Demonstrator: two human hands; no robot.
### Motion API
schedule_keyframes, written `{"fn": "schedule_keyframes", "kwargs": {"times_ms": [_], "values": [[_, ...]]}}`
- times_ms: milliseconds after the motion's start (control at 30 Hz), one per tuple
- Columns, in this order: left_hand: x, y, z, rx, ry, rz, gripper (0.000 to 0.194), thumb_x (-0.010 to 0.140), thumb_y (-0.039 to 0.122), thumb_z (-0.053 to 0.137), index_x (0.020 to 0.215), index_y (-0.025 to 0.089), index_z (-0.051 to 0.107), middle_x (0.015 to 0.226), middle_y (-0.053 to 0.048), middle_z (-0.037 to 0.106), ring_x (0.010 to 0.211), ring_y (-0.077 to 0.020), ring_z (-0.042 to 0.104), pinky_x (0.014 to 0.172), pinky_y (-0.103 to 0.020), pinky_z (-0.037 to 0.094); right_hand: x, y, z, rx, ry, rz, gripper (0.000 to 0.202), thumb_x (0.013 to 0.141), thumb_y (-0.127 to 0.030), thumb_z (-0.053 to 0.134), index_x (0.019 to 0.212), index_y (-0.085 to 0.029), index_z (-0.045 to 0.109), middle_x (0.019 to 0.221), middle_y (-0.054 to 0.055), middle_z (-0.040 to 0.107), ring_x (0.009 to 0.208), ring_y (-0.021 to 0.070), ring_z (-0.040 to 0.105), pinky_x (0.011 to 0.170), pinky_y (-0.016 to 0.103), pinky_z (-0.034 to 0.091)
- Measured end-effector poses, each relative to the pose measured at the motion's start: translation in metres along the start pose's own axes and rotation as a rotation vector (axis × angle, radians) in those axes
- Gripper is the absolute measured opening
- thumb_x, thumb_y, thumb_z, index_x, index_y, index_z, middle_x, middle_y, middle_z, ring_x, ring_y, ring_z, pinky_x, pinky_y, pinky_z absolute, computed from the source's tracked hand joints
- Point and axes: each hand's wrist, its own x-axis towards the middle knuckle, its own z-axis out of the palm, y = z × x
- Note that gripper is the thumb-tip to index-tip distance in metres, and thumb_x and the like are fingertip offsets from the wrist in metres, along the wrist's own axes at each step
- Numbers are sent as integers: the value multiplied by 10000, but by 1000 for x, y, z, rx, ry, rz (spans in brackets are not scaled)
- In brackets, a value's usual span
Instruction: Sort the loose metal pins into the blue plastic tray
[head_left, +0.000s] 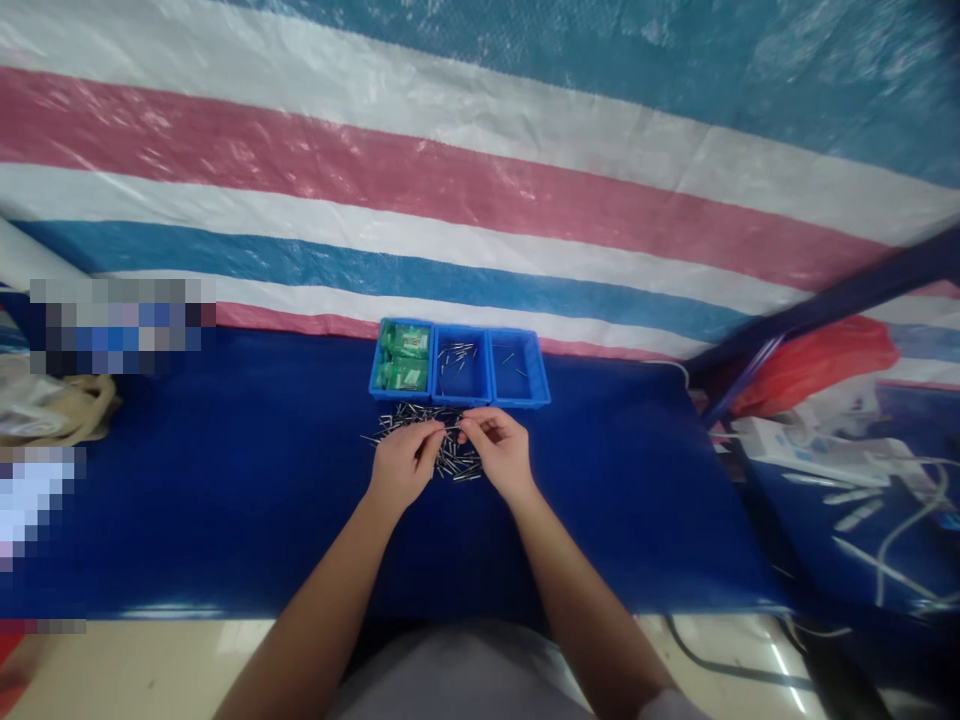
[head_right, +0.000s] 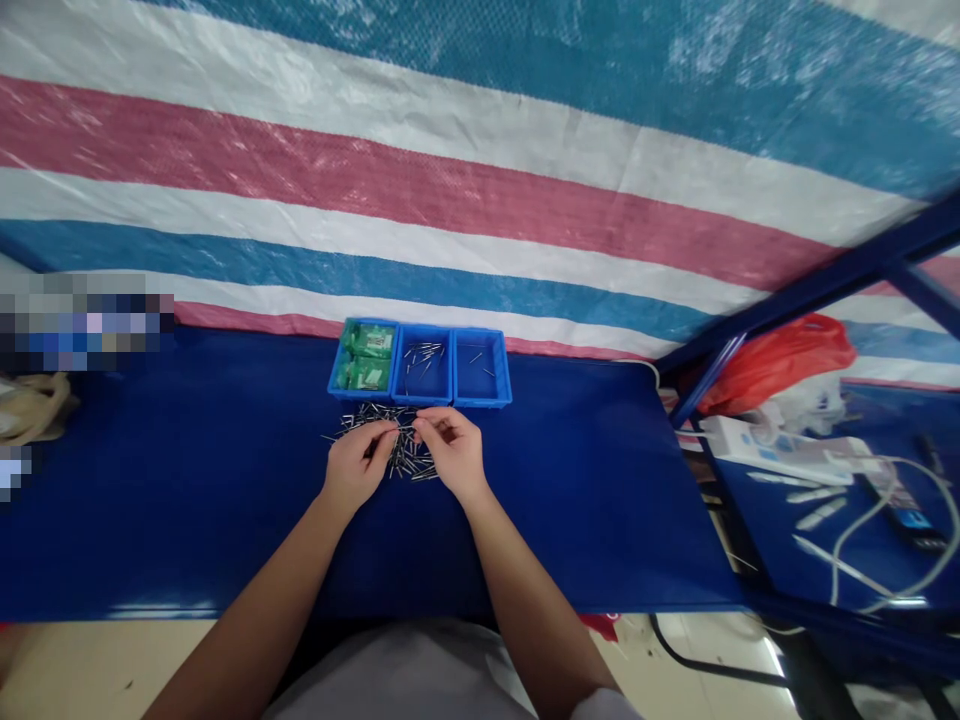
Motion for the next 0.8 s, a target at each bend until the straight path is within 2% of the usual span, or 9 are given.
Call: {"fn": "schedule_keyframes", "kwargs": {"times_ms": [267, 467, 800], "values": [[2, -1, -1, 69, 6, 10, 179, 941, 291, 530, 975, 200, 681, 921, -41, 750, 818, -153, 717, 759, -260, 551, -4, 1, 0, -22, -67, -8, 149, 809, -320, 746, 927, -231, 738, 795, 22, 733, 693, 155, 689, 686, 294, 575], [1, -1, 0, 89, 41, 33, 153, 927, 271, 555, 977, 196, 679, 918, -42, 751, 803, -150, 714, 748, -253, 542, -3, 3, -1, -54, -62, -12, 167, 803, -331, 750, 933, -227, 748, 853, 41, 743, 727, 168, 697, 706, 307, 588], [-2, -3, 2, 46, 29, -57, 194, 916, 318, 580, 1038, 212, 686, 859, -22, 748, 703, -128, 691, 702, -249, 547, -4, 0, 0, -70, -57, -17, 145, 812, -334, 737, 918, -236, 748, 852, 39, 741, 722, 170, 699, 697, 312, 593]]}}
